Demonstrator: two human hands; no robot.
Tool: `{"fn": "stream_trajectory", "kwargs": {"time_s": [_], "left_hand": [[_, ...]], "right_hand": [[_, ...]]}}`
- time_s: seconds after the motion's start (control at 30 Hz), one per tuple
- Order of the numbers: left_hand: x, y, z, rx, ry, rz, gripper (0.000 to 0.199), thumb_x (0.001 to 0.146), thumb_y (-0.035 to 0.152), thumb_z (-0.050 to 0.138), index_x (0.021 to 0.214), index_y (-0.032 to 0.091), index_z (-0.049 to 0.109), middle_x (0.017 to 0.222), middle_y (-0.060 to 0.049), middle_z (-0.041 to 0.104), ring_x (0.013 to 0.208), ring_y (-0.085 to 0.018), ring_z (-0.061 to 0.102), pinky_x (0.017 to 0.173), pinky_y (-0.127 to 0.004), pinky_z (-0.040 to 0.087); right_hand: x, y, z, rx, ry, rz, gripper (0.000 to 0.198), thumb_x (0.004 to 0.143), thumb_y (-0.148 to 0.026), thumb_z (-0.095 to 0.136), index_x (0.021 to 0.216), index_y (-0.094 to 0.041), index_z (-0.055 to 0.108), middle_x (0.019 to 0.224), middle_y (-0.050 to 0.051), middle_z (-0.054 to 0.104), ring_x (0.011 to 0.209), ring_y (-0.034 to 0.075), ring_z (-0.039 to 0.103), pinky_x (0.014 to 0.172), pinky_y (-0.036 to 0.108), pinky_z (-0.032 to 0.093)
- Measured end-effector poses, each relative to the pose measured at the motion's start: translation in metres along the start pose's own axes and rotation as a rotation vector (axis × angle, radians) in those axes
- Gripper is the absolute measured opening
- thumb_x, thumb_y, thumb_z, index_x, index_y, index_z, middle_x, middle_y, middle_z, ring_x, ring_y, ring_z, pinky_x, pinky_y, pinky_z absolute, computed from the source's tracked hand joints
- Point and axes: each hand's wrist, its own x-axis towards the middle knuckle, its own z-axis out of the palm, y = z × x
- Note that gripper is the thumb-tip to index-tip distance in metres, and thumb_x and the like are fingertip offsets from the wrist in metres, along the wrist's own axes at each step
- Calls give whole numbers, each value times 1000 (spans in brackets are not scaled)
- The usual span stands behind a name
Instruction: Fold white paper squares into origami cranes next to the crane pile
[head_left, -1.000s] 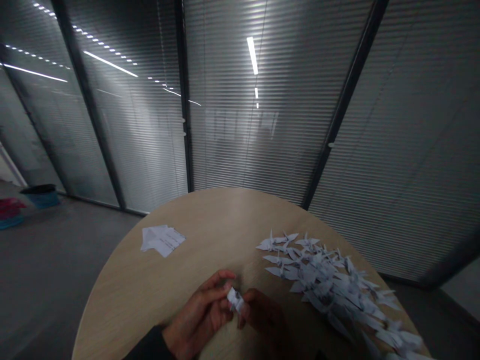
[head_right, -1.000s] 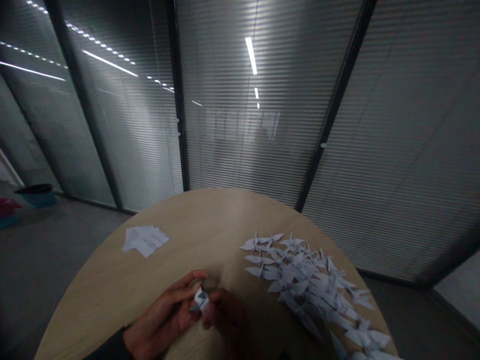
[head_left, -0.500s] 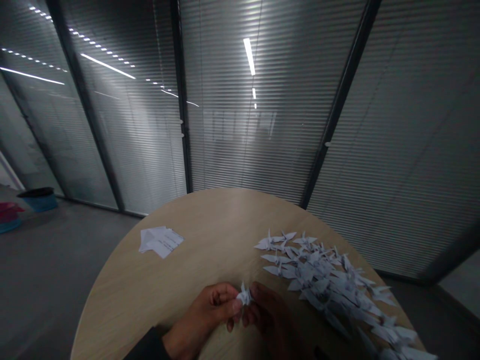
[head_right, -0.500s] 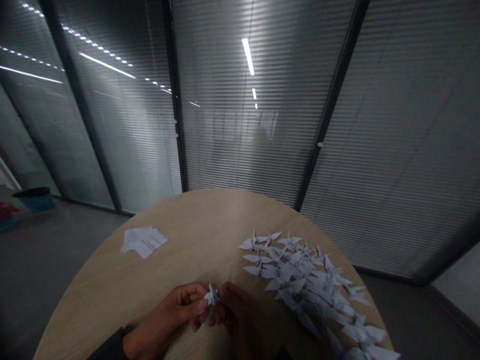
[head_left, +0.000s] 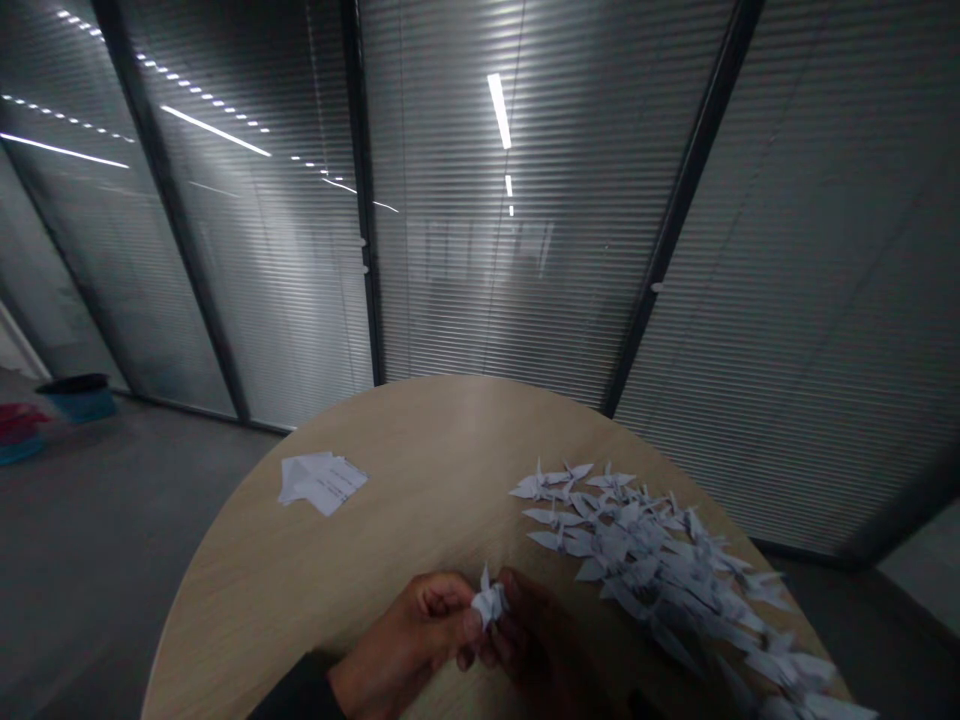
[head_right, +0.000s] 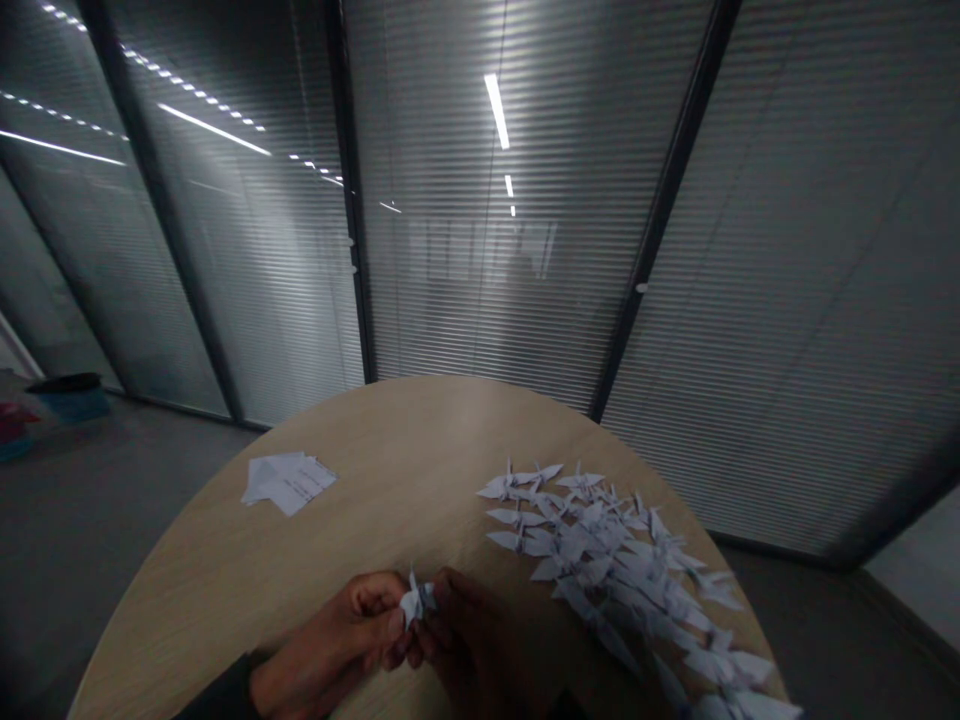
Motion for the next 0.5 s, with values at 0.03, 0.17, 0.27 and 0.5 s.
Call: {"fn": "stream_trajectory", "kwargs": {"time_s": [0.03,0.17,0.27,0.5], "left_hand": [[0,0,0,-6,-5,-2,30,61,40,79,63,12,66,60,-3,65,54,-11,55,51,-21,31],[-1,1,1,-29,7,-9,30,62,39,79,66,12,66,64,-5,67,55,-11,56,50,-20,31],[-2,2,3,-84,37,-11,30,61,38,80,65,12,64,62,-4,65,57,-11,57,50,-20,32],[-3,2,3,-177,35,-4,30,60,36,81,61,12,63,54,1,58,51,-7,51,49,-18,32]], "right_hand": [[0,-2,1,-10,-7,-8,21,89,-35,52,104,-22,60,102,4,63,83,16,62,71,32,53],[0,-13,6,-45,-33,-31,27,90,-30,53,114,-19,54,117,6,57,96,19,60,81,39,51],[1,-19,8,-64,-51,-38,26,90,-30,53,113,-19,55,117,6,57,96,19,60,81,40,51],[3,-23,6,-89,-71,-38,21,90,-30,53,110,-26,57,117,5,57,98,19,58,80,36,51]]}}
